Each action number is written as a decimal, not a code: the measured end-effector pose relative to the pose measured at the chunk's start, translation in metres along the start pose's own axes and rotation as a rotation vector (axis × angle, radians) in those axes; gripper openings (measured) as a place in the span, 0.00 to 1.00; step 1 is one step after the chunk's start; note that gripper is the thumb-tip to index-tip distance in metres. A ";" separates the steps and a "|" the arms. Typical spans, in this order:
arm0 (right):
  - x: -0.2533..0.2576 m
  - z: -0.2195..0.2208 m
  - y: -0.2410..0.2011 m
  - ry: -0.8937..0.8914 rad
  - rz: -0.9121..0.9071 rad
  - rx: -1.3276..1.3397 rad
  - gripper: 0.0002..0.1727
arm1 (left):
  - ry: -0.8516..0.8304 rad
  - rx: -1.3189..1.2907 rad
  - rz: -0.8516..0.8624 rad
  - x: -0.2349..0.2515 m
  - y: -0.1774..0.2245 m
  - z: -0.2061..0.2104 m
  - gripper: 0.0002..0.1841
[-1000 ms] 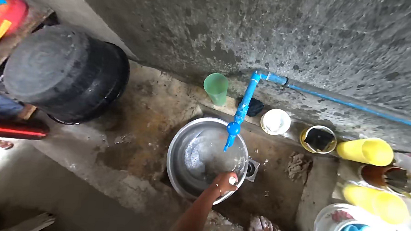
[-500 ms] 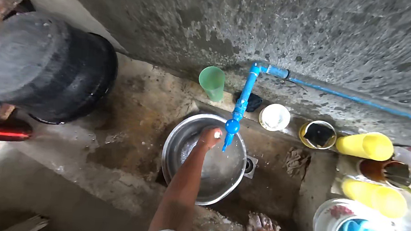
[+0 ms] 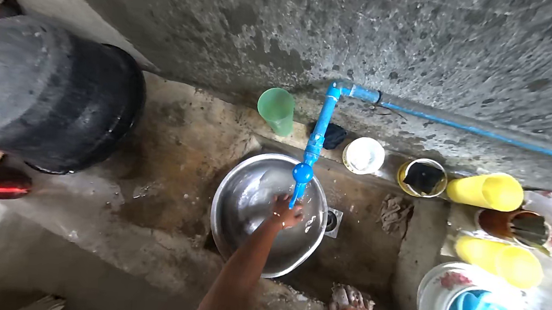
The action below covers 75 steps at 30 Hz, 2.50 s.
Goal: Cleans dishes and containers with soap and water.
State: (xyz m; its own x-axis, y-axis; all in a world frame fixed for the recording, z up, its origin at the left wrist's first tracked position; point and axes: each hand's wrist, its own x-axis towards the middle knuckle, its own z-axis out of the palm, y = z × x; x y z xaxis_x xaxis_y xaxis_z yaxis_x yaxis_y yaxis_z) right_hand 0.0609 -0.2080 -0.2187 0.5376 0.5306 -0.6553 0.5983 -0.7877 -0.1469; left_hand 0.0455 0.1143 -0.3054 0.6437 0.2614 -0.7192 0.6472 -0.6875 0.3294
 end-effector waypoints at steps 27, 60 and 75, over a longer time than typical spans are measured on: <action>-0.002 0.003 -0.002 0.148 -0.042 -0.044 0.25 | 0.046 -0.423 -0.129 -0.057 0.066 0.051 0.39; 0.092 -0.243 -0.055 0.486 -0.118 1.363 0.09 | 0.269 -1.867 -0.054 -0.138 0.060 -0.024 0.13; 0.108 -0.164 -0.088 0.083 -0.073 1.087 0.15 | 0.166 -2.031 0.389 -0.201 0.038 -0.053 0.12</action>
State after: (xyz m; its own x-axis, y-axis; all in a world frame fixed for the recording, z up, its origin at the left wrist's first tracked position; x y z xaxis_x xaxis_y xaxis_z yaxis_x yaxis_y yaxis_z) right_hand 0.1636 -0.0305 -0.1552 0.5852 0.5747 -0.5721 -0.1918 -0.5874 -0.7863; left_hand -0.0378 0.0714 -0.1164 0.7750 0.4441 -0.4496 -0.1456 0.8178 0.5567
